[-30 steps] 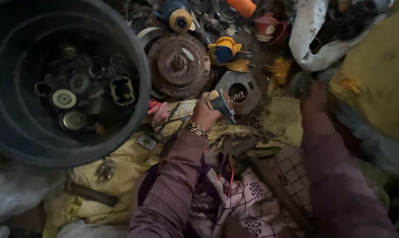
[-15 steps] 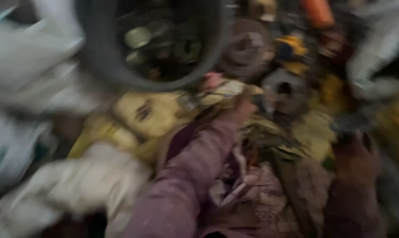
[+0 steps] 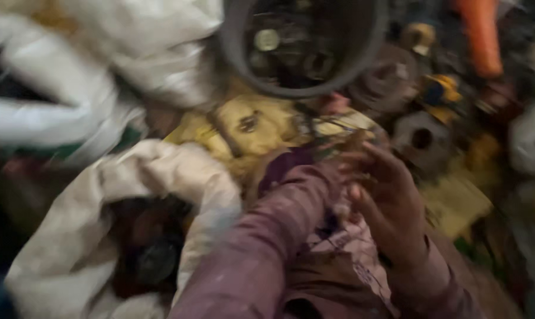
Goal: The person sits on the floor and uses a hammer and pliers to break apart small metal and plastic components. They repeatedly strike parts on a metal block, separate pieces, and place them into a nearby bucket.
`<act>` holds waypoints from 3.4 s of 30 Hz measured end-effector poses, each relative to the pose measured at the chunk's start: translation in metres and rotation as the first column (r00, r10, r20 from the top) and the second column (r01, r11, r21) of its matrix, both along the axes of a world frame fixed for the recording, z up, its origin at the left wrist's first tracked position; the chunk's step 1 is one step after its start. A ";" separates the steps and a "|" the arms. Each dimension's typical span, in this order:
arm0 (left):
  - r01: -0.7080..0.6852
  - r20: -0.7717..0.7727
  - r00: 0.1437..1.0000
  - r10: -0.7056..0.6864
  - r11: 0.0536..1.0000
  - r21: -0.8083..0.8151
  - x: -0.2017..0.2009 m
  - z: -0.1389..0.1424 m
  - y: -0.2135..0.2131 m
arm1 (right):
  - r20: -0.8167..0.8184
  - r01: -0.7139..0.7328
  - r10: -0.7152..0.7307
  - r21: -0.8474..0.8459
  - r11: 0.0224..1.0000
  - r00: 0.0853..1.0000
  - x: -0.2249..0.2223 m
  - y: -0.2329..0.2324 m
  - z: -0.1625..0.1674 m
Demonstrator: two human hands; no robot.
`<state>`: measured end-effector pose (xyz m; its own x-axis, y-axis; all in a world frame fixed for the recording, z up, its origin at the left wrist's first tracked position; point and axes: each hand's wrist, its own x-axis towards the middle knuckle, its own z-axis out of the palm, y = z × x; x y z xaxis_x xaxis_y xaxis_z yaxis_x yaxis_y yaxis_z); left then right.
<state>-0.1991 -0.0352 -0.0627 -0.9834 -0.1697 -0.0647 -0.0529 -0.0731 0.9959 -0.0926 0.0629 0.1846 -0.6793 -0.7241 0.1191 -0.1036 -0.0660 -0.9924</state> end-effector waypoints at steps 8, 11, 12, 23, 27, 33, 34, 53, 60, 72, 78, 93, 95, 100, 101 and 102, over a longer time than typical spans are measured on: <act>0.112 -0.068 0.993 -0.094 0.932 0.346 0.009 -0.026 0.009 | -0.381 0.670 -0.552 0.453 0.588 0.742 -0.064 0.101 -0.086; 0.115 -0.090 0.992 -0.086 0.910 0.399 0.011 -0.026 0.019 | -0.369 0.672 -0.562 0.408 0.618 0.741 -0.079 0.115 -0.123; 0.119 -0.101 0.991 -0.085 0.904 0.411 0.013 -0.024 0.018 | -0.040 0.636 -0.667 0.347 0.689 0.744 -0.078 0.108 -0.138; -0.082 0.018 0.996 0.088 0.974 -0.209 0.047 -0.001 0.019 | 0.308 0.837 -0.851 0.222 0.500 0.426 -0.129 0.159 -0.175; -0.178 0.118 0.977 0.179 0.984 -0.017 0.034 -0.002 0.009 | 0.407 0.825 -0.809 0.194 0.531 0.425 -0.124 0.190 -0.167; -0.136 0.223 0.973 0.053 0.916 0.377 0.027 -0.003 0.019 | 0.418 0.534 -0.682 0.426 0.730 0.600 -0.106 0.138 -0.169; -0.122 0.209 0.978 0.013 0.849 0.515 0.027 -0.003 0.020 | 0.334 0.461 -0.631 0.463 0.757 0.700 -0.102 0.129 -0.171; 0.362 -0.145 0.927 -0.345 0.926 0.110 0.031 -0.013 0.012 | -0.071 0.332 -0.336 0.443 0.833 0.939 -0.086 0.122 -0.192; 0.383 -0.017 0.923 -0.385 0.911 0.157 0.031 -0.016 0.007 | -0.368 0.273 -0.116 0.409 0.871 0.922 -0.092 0.130 -0.175; 0.424 0.130 0.885 -0.446 0.890 0.166 0.029 -0.021 0.006 | -0.505 0.144 0.093 0.410 0.900 0.858 -0.096 0.133 -0.171; 0.416 0.217 0.869 -0.444 0.895 0.164 0.025 -0.013 0.006 | -0.596 0.227 0.079 0.421 0.878 0.799 -0.080 0.125 -0.150; 0.418 0.190 0.873 -0.449 0.890 0.182 0.035 0.002 0.010 | -0.627 0.461 -0.150 0.369 0.807 0.764 -0.071 0.112 -0.160; 0.419 0.181 0.876 -0.448 0.891 0.177 0.047 0.014 0.008 | -0.636 0.459 -0.118 0.403 0.792 0.762 -0.071 0.113 -0.163; 0.418 0.168 0.881 -0.443 0.894 0.163 0.048 0.011 0.007 | -0.745 0.516 -0.009 0.453 0.727 0.667 -0.069 0.111 -0.181; 0.419 0.163 0.882 -0.442 0.894 0.158 0.046 0.004 0.007 | -0.742 0.531 -0.025 0.456 0.714 0.670 -0.069 0.111 -0.186; 0.418 0.160 0.883 -0.440 0.895 0.157 0.034 -0.003 0.007 | -0.678 0.558 -0.161 0.419 0.716 0.717 -0.071 0.111 -0.191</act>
<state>-0.1654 -0.0279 -0.0662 -0.9258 0.2858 -0.2474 -0.2891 -0.1138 0.9505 -0.1632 0.1735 -0.0062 -0.8412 -0.4899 0.2289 -0.5261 0.6435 -0.5560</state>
